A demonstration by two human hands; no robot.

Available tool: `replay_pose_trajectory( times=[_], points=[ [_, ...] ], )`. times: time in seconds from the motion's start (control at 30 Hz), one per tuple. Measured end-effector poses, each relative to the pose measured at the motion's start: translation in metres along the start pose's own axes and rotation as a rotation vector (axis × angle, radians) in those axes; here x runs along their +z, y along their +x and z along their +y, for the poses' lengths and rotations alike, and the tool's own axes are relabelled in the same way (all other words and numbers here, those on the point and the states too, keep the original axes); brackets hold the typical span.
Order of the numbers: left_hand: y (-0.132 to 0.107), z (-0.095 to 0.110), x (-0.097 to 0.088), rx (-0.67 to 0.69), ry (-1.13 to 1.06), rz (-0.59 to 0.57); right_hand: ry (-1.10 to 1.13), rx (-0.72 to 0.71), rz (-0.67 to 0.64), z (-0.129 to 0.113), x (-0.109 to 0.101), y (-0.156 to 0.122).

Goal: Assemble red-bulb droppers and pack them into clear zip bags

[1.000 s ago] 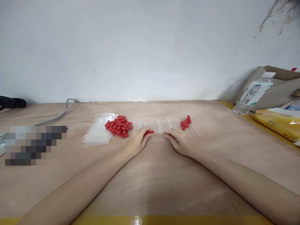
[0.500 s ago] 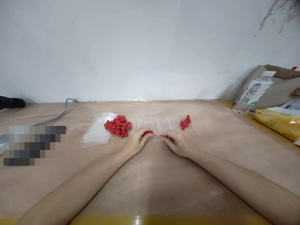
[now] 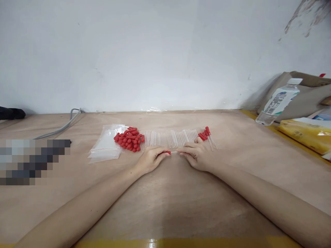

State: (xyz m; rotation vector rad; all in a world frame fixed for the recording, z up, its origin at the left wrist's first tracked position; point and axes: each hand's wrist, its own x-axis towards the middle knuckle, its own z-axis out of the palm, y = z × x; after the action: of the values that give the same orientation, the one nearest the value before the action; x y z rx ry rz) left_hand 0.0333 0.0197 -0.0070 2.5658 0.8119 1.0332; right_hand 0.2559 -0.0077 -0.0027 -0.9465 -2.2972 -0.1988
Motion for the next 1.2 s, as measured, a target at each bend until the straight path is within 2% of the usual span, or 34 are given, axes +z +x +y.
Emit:
replay_pose_trajectory(
  times=[0.1, 0.33, 0.5, 0.73, 1.0, 1.2],
  points=[
    [0.001, -0.001, 0.000, -0.031, 0.012, 0.029, -0.150, -0.033, 0.100, -0.004, 0.002, -0.001],
    [0.000, -0.002, -0.001, -0.045, 0.019, -0.003, 0.106, 0.062, 0.102, -0.001, 0.003, -0.004],
    [-0.001, -0.001, 0.000, -0.030, 0.034, -0.010, 0.134, 0.031, 0.128, -0.004, 0.002, -0.002],
    [-0.003, -0.001, 0.001, 0.042, 0.105, -0.009, 0.124, 0.047, 0.061, -0.003, 0.014, -0.005],
    [-0.003, -0.001, 0.002, 0.103, 0.120, -0.055, 0.124, 0.083, -0.041, -0.007, 0.015, -0.002],
    [-0.003, -0.002, 0.003, 0.125, 0.133, -0.056, 0.089, 0.100, -0.063, -0.007, 0.018, -0.001]
  ],
)
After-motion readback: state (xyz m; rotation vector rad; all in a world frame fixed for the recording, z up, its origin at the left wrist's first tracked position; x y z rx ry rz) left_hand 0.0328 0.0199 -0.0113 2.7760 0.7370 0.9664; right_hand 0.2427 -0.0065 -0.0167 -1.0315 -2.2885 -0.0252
